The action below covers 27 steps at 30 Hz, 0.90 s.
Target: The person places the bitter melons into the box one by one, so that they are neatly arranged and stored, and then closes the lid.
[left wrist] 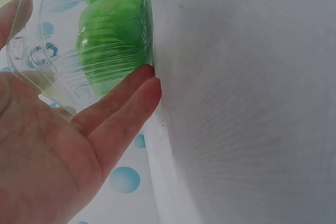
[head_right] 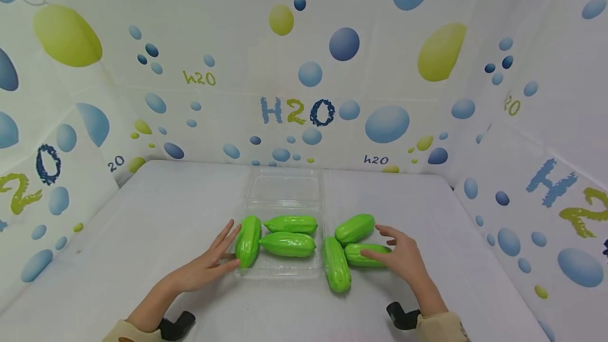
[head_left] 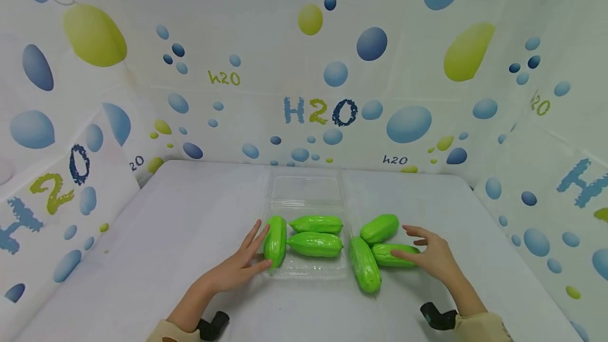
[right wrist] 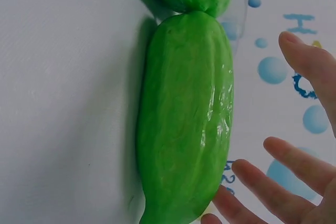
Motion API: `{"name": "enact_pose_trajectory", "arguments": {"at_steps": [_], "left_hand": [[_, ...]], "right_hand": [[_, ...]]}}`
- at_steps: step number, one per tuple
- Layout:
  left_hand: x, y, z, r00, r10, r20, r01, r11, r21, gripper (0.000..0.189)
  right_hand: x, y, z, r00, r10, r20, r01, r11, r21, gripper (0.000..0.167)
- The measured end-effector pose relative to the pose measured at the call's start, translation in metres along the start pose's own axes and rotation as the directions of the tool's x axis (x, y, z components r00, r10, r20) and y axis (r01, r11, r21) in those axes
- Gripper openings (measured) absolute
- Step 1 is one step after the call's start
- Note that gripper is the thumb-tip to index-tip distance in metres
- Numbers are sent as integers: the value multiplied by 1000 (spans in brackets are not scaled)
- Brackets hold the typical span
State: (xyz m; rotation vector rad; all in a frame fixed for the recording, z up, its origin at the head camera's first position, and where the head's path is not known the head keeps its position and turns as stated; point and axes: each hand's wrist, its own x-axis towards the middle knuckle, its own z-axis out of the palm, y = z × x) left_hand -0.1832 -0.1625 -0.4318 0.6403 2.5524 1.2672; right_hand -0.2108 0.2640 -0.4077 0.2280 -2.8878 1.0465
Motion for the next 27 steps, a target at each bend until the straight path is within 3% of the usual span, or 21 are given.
{"name": "enact_pose_trajectory", "arguments": {"at_steps": [9,27], "left_hand": [[0,1,0,1000,6,2,-6,1000,-15,75],[0,-2,0,1000,15,-1,-15,1000,-4,75]], "right_hand": [[-3,3,3,998,32,56,-29,999,-44,74],[-3,17,12,996,42,74,-39,998,-40,70]]}}
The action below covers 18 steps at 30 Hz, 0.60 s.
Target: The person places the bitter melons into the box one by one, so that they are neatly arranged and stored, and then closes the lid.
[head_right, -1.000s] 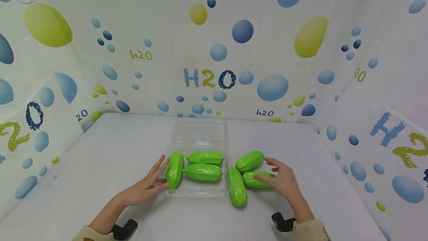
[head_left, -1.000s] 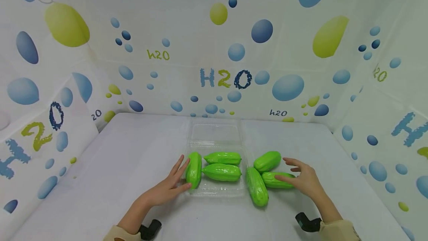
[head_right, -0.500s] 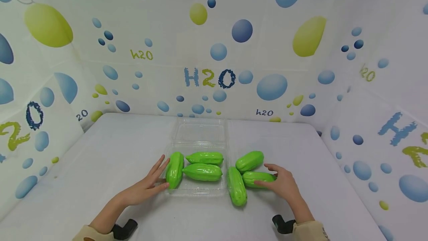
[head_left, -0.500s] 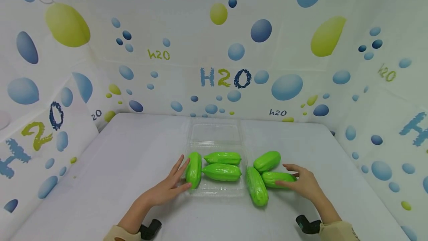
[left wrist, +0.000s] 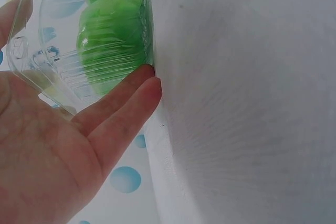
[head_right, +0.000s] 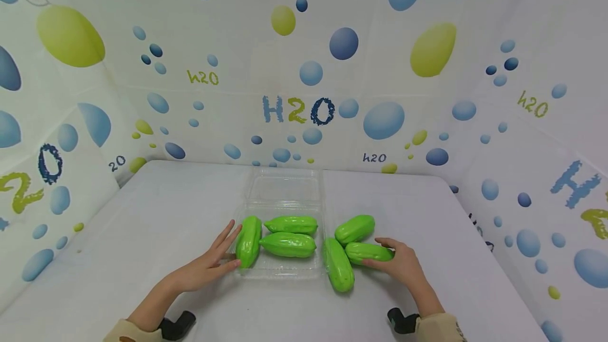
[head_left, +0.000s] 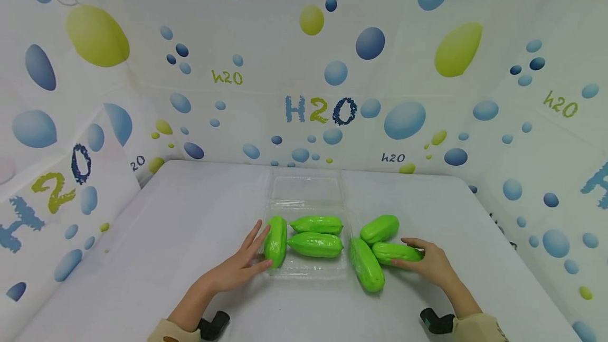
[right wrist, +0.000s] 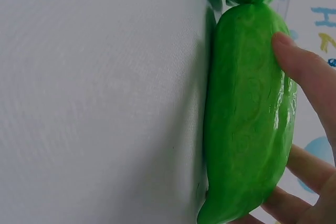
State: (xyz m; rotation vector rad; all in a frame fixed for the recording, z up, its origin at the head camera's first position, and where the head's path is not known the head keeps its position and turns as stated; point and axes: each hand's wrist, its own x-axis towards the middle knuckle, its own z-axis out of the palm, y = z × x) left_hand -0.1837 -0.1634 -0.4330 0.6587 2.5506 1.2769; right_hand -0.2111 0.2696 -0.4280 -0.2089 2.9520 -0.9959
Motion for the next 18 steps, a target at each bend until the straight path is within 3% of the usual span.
{"name": "enact_pose_trajectory", "arguments": {"at_steps": [18], "left_hand": [[1,-1,0,1000,-9,9,9,1000,-10,75]], "right_hand": [[-2,4,-4,999,50,-12,-50,999,7,66]]}}
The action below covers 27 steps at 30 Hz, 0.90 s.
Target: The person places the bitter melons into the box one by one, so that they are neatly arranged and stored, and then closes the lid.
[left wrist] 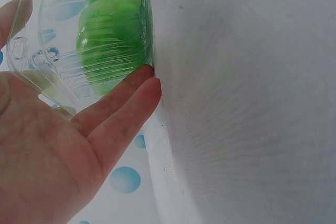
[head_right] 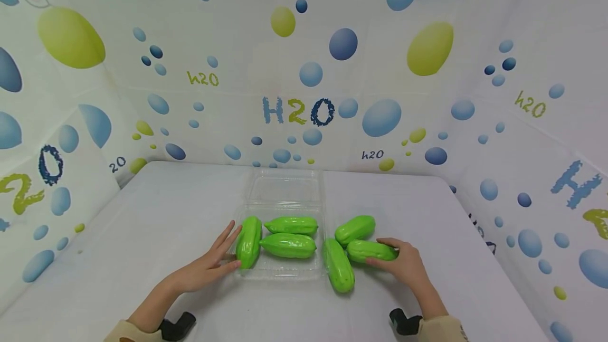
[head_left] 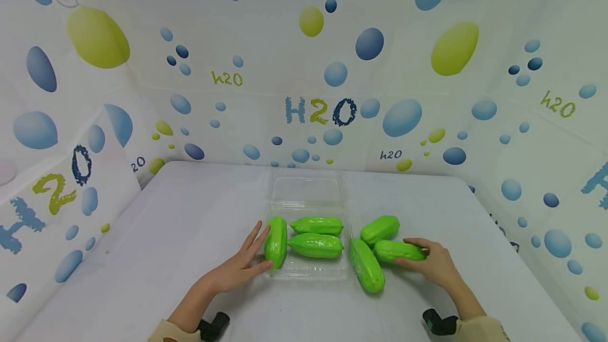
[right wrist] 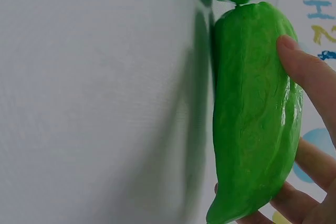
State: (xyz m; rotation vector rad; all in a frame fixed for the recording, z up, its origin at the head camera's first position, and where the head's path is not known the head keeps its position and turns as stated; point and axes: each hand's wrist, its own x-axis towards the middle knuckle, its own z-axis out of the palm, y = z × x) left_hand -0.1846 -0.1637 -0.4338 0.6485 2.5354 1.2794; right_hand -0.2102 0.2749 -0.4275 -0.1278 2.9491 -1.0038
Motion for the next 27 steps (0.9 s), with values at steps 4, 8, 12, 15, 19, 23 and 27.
{"name": "enact_pose_trajectory", "arguments": {"at_steps": [4,8,12,15,19,23,27], "left_hand": [[-1,1,0,1000,2,-1,-2,1000,5,75],[-1,2,-1,1000,2,-1,-2,1000,3,75],[0,1,0,1000,2,1,-2,1000,-3,76],[0,-1,0,1000,6,0,-6,1000,-3,75],[-1,-1,0,1000,13,-4,-13,1000,1,75],[-2,0,-1,1000,17,-7,-17,1000,5,76],[-2,-1,-1,1000,21,-7,-21,1000,3,76]], "right_hand": [[0,-3,-6,999,-21,-32,21,1000,6,65],[0,-7,-9,998,-30,-46,30,999,11,64],[0,-10,-11,998,-42,-56,43,999,18,64],[1,-13,-12,996,-61,-68,62,998,20,64],[1,-19,-14,994,-76,-82,78,997,26,65],[2,-24,-15,992,-87,-89,91,995,34,64],[2,-29,-14,993,-87,-84,91,995,46,64]]}}
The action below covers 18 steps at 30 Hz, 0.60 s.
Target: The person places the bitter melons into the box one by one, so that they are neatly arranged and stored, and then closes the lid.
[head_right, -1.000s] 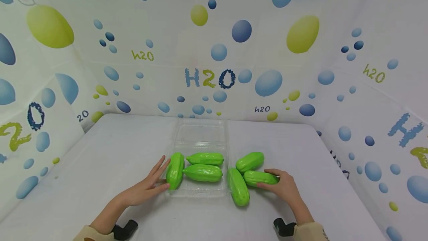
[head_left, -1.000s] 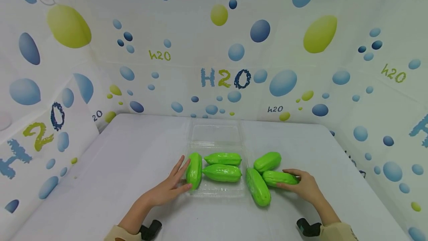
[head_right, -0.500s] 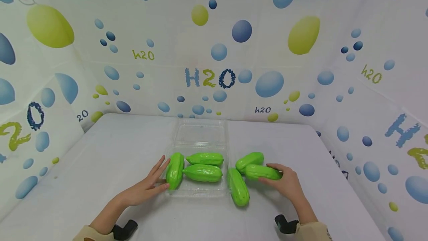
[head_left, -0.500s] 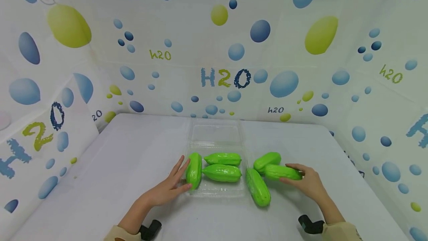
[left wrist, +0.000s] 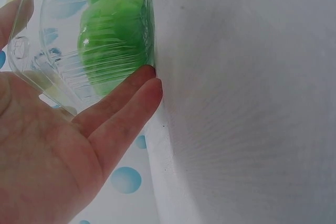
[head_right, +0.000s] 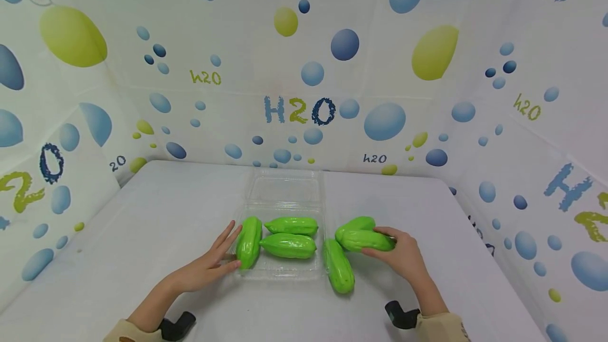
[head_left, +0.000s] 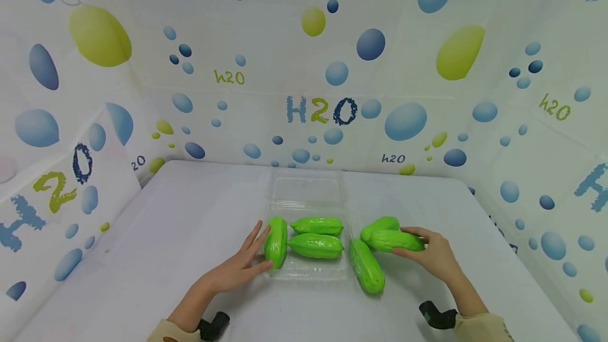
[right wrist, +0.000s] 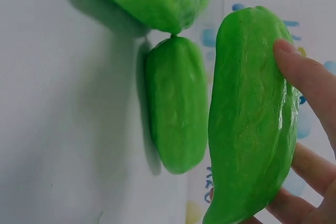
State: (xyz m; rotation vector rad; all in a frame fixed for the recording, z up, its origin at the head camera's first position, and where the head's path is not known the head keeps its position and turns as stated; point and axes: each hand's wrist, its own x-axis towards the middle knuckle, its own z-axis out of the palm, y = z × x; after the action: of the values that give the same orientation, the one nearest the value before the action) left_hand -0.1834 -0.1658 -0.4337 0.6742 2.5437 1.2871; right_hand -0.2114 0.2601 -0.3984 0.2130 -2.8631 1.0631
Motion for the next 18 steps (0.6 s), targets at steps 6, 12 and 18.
{"name": "enact_pose_trajectory", "arguments": {"at_steps": [6,12,18], "left_hand": [[0,0,1,1000,7,2,-7,1000,0,75],[1,-1,1,1000,3,4,-3,1000,6,76],[1,-1,1,1000,-11,4,11,1000,-2,76]], "right_hand": [[2,-7,4,1000,3,18,-3,1000,9,66],[3,-14,8,999,19,31,-19,999,28,65],[5,-22,13,999,30,44,-31,999,30,65]]}}
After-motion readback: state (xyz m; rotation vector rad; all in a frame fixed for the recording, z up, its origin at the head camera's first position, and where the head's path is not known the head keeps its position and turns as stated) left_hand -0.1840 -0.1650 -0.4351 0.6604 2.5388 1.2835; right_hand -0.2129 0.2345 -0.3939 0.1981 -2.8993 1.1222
